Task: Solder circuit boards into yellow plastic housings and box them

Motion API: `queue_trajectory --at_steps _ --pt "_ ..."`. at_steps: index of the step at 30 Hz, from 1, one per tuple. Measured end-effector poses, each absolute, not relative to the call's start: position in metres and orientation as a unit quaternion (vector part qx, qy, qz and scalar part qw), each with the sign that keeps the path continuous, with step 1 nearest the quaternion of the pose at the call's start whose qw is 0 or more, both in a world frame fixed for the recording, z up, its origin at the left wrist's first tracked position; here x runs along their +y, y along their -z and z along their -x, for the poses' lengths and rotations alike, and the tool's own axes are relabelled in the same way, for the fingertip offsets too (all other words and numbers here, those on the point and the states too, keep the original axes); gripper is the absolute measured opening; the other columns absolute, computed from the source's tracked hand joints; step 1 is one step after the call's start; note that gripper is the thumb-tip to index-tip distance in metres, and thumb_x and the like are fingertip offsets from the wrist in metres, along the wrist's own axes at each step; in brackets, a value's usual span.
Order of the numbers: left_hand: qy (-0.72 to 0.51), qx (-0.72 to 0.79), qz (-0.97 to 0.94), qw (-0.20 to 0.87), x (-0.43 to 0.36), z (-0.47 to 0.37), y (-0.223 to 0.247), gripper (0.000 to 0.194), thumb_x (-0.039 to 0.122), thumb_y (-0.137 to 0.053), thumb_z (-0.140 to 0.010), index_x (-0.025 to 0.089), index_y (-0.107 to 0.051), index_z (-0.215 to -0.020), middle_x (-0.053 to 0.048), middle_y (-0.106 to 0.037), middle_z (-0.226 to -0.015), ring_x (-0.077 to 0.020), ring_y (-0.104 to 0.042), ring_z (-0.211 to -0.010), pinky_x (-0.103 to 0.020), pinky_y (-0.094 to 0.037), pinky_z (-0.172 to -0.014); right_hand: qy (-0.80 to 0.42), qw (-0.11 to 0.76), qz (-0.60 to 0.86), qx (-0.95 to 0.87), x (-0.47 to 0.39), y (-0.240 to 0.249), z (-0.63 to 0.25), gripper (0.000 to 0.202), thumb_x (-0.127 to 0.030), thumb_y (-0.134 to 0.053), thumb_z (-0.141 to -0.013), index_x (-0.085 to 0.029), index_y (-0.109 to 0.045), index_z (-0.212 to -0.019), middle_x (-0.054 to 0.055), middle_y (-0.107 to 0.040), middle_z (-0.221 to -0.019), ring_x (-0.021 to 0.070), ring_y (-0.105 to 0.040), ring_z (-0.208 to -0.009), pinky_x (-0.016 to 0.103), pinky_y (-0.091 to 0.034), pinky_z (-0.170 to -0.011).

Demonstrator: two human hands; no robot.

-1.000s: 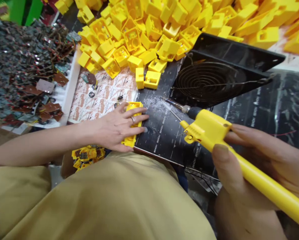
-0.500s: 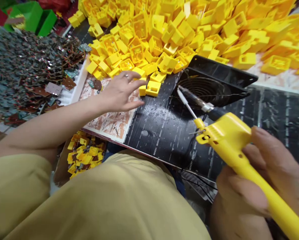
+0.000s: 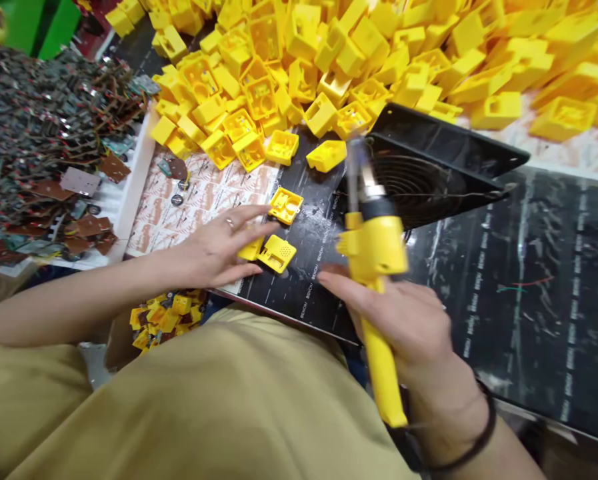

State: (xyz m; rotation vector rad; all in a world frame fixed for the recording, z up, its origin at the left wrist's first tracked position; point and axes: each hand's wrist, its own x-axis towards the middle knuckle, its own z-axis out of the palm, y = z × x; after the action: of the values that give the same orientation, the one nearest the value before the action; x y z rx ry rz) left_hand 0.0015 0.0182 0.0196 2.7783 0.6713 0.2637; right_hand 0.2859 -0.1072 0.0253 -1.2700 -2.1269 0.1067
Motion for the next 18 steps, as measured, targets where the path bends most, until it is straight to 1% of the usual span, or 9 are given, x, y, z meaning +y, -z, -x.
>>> queue_trajectory --at_steps 2,4,7,9,11,13,15,17,18 --pt "-0.117 0.294 -0.935 0.157 0.011 0.009 -0.013 0.065 0.05 -0.057 -0.09 0.012 -0.044 -0.141 -0.022 -0.05 -0.144 -0.0315 -0.045 -0.136 -0.048 -0.039 -0.11 -0.051 0.336 0.439 -0.832 -0.092 -0.02 -0.271 0.039 -0.009 -0.071 -0.085 -0.022 -0.06 -0.12 0.006 -0.071 -0.109 0.016 -0.07 -0.088 0.022 -0.056 -0.076" --pt "-0.119 0.319 -0.92 0.194 0.009 0.011 -0.006 0.058 0.048 -0.056 -0.091 0.014 -0.048 -0.137 -0.018 -0.057 -0.139 -0.0284 -0.048 -0.134 -0.045 -0.039 -0.11 -0.062 0.347 0.418 -0.837 -0.078 -0.013 -0.253 0.044 -0.017 -0.077 -0.082 -0.016 -0.055 -0.119 0.012 -0.069 -0.112 0.0201 -0.069 -0.095 0.029 -0.057 -0.085" --pt "-0.139 0.293 -0.919 0.225 0.01 0.005 -0.005 0.05 0.044 -0.051 -0.093 0.013 -0.051 -0.132 -0.016 -0.063 -0.13 -0.0245 -0.055 -0.126 -0.039 -0.04 -0.107 -0.057 0.321 0.402 -0.856 -0.063 -0.003 -0.233 0.035 -0.022 -0.071 -0.088 -0.016 -0.053 -0.117 0.012 -0.069 -0.106 0.0232 -0.068 -0.099 0.036 -0.059 -0.086" --pt "-0.138 0.295 -0.927 0.185 0.013 0.004 -0.012 0.051 0.044 -0.052 -0.092 0.011 -0.053 -0.131 -0.016 -0.065 -0.124 -0.0263 -0.06 -0.116 -0.041 -0.042 -0.103 -0.056 0.322 0.402 -0.855 -0.062 -0.002 -0.228 0.027 -0.016 -0.065 -0.091 -0.017 -0.053 -0.115 0.011 -0.069 -0.107 0.0225 -0.068 -0.102 0.035 -0.059 -0.087" --pt "-0.084 0.301 -0.942 0.119 0.017 0.008 -0.022 0.046 0.038 -0.057 -0.089 0.015 -0.058 -0.129 -0.015 -0.067 -0.12 -0.0294 -0.06 -0.111 -0.045 -0.042 -0.1 -0.075 0.35 0.431 -0.828 -0.067 -0.006 -0.227 0.029 -0.013 -0.065 -0.09 -0.018 -0.053 -0.116 0.009 -0.069 -0.109 0.0194 -0.069 -0.1 0.031 -0.059 -0.086" --pt "-0.019 0.281 -0.956 0.083 0.021 0.017 -0.03 0.045 0.027 -0.06 -0.087 0.021 -0.058 -0.132 -0.014 -0.063 -0.128 -0.0316 -0.058 -0.116 -0.047 -0.042 -0.1 -0.113 0.363 0.47 -0.797 -0.075 -0.015 -0.227 0.029 -0.014 -0.065 -0.089 -0.019 -0.054 -0.115 0.007 -0.07 -0.106 0.0162 -0.07 -0.091 0.026 -0.059 -0.08" --pt "-0.004 0.253 -0.963 0.094 0.022 0.024 -0.033 0.057 0.026 -0.061 -0.087 0.023 -0.048 -0.142 -0.016 -0.05 -0.145 -0.0322 -0.05 -0.128 -0.048 -0.04 -0.104 -0.14 0.351 0.493 -0.784 -0.082 -0.021 -0.227 0.023 -0.015 -0.063 -0.09 -0.019 -0.056 -0.111 0.003 -0.07 -0.096 0.0134 -0.069 -0.081 0.022 -0.058 -0.074" --pt "-0.039 0.261 -0.959 0.108 0.019 0.027 -0.031 0.073 0.041 -0.063 -0.087 0.019 -0.035 -0.151 -0.02 -0.037 -0.155 -0.0328 -0.041 -0.138 -0.047 -0.038 -0.109 -0.138 0.337 0.493 -0.79 -0.083 -0.021 -0.226 0.02 -0.02 -0.062 -0.093 -0.02 -0.056 -0.112 0.002 -0.07 -0.092 0.0124 -0.069 -0.077 0.021 -0.057 -0.072" --pt "-0.063 0.281 -0.952 0.105 0.016 0.027 -0.029 0.08 0.052 -0.062 -0.086 0.015 -0.033 -0.151 -0.021 -0.037 -0.154 -0.0335 -0.041 -0.137 -0.047 -0.038 -0.109 -0.118 0.336 0.493 -0.794 -0.081 -0.019 -0.227 0.023 -0.025 -0.064 -0.094 -0.02 -0.056 -0.115 0.002 -0.07 -0.095 0.0134 -0.069 -0.078 0.022 -0.057 -0.073"
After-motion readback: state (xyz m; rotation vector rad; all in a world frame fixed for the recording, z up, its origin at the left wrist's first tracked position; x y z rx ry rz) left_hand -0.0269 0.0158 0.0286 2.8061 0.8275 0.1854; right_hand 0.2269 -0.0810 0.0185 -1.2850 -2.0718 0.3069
